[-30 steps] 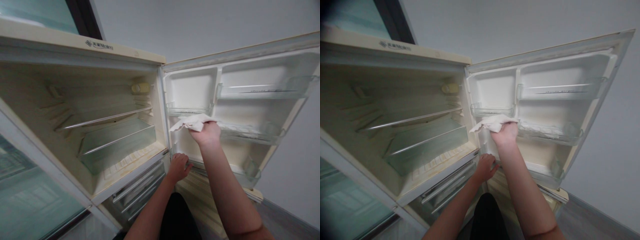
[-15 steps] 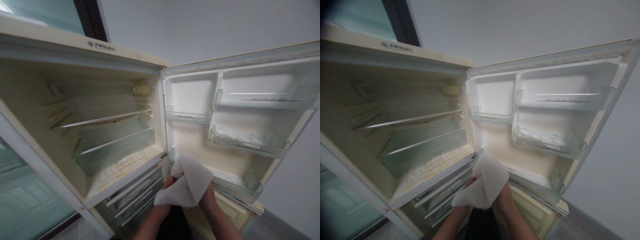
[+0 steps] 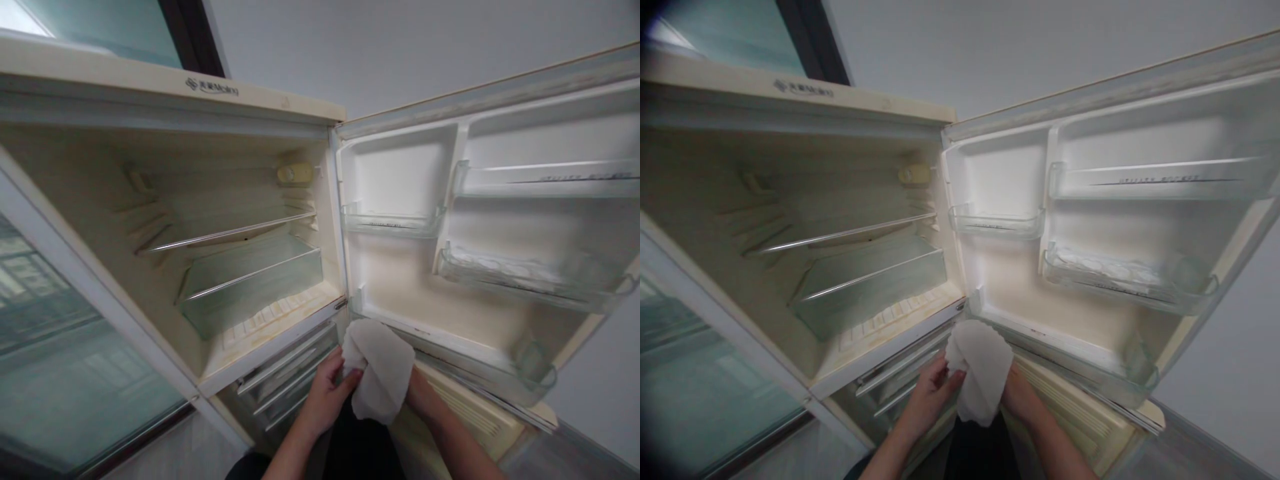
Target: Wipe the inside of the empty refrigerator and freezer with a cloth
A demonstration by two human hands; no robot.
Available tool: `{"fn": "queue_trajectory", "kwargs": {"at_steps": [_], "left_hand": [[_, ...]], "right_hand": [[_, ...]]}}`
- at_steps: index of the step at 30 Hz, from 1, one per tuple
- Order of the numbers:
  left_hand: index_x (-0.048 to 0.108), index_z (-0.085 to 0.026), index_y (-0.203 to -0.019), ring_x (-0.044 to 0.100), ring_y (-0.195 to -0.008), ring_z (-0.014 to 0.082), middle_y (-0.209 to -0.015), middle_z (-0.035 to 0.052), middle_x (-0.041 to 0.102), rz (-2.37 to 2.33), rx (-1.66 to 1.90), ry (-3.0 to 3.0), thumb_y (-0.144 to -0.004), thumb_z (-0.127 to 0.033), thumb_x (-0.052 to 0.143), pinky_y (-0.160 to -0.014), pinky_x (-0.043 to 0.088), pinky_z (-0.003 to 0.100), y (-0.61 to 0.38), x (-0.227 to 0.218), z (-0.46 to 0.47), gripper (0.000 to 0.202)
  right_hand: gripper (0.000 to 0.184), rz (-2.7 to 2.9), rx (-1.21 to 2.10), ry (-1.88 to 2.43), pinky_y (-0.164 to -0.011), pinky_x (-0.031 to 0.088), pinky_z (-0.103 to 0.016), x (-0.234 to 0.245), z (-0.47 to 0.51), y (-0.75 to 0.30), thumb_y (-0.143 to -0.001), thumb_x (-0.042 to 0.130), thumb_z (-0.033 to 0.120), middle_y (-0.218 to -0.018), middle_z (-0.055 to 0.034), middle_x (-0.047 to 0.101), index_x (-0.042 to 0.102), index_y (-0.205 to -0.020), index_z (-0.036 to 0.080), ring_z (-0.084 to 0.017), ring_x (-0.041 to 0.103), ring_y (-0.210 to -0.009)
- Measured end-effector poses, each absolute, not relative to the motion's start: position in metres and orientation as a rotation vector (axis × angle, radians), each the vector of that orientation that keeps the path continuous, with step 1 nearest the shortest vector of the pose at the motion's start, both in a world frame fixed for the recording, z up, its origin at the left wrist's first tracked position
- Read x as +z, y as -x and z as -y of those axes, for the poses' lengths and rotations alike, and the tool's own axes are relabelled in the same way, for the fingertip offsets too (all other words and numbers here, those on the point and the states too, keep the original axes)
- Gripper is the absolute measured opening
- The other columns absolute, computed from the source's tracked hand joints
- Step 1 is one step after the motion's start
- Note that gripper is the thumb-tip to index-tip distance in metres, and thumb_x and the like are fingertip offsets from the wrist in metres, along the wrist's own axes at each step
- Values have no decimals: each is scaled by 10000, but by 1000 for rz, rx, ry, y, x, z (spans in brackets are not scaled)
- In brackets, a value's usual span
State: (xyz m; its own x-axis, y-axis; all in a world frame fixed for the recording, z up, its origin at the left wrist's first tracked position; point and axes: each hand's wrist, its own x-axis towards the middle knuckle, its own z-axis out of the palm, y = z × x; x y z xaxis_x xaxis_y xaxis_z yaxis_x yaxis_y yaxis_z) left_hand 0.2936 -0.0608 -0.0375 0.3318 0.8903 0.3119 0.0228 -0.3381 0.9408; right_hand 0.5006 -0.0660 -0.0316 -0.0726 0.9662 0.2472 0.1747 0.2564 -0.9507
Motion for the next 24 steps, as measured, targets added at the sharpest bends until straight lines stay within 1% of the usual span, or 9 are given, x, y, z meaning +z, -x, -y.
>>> {"fn": "queue_trajectory", "kwargs": {"at_steps": [2,5,8,10,12,16,18,22,24], "left_hand": [[676,-184,-1188,600,-1146,262,-1203,101,683,-886,1187,-1628,-919,-444,627,-1025,434,362,-295,-40,59,377],[646,-168,-1213,624,-1056,256,-1104,92,704,-997,1207,-1615,-928,-472,577,-948,466,356,-291,-41,55,423],[666,-156,-1025,604,-891,220,-925,60,679,-1135,1187,-1701,-920,-470,547,-819,465,313,-283,-42,54,352],[642,-163,-923,554,-761,186,-806,26,624,-1195,1176,-1697,-919,-473,514,-708,431,283,-280,-41,55,336],[609,-173,-860,510,-699,166,-741,-1,570,-1219,1154,-1689,-913,-443,495,-653,390,268,-279,-40,57,298],[527,-201,-733,459,-647,154,-646,-32,470,-1226,1075,-1772,-840,-295,477,-619,329,263,-282,-35,60,151],[475,-210,-671,468,-664,157,-652,-25,459,-1236,1070,-1859,-844,-279,467,-636,329,268,-286,-34,61,187],[414,-212,-623,504,-688,166,-681,-7,483,-1408,1017,-2060,-929,-350,481,-653,315,281,-293,-32,63,343],[441,-214,-654,529,-685,177,-681,-2,521,-1545,931,-2127,-966,-375,464,-652,298,291,-295,-29,66,352]], "right_hand": [[480,1561,1127,1086,-1151,402,-525,-26,63,-503,-867,602,561,-1152,-127,732,772,-1141,204,-332,602,-1224],[369,1611,1178,977,-1126,420,-494,-25,57,-502,-876,636,411,-1188,-101,717,743,-1161,204,-296,607,-1193],[344,1513,1065,956,-1024,489,-427,-35,53,-497,-846,641,322,-1157,-101,702,699,-1152,177,-256,634,-1064],[336,1366,957,1013,-891,528,-377,-43,52,-493,-869,602,327,-1049,-87,690,649,-1162,170,-224,636,-925],[317,1240,852,1032,-786,521,-330,-45,54,-489,-904,574,364,-948,-59,653,607,-1155,173,-200,618,-844],[260,1397,906,964,-660,458,-268,-35,61,-485,-944,573,429,-749,-3,577,608,-903,175,-158,567,-701],[283,1594,1027,957,-640,430,-256,-32,66,-482,-954,566,407,-708,1,581,608,-806,169,-145,552,-672],[200,1981,1325,843,-636,401,-240,-43,79,-470,-940,543,303,-751,7,634,669,-850,177,-141,560,-690],[158,2005,1269,841,-616,387,-235,-56,86,-459,-922,545,271,-761,11,639,673,-876,190,-142,546,-681]]}}
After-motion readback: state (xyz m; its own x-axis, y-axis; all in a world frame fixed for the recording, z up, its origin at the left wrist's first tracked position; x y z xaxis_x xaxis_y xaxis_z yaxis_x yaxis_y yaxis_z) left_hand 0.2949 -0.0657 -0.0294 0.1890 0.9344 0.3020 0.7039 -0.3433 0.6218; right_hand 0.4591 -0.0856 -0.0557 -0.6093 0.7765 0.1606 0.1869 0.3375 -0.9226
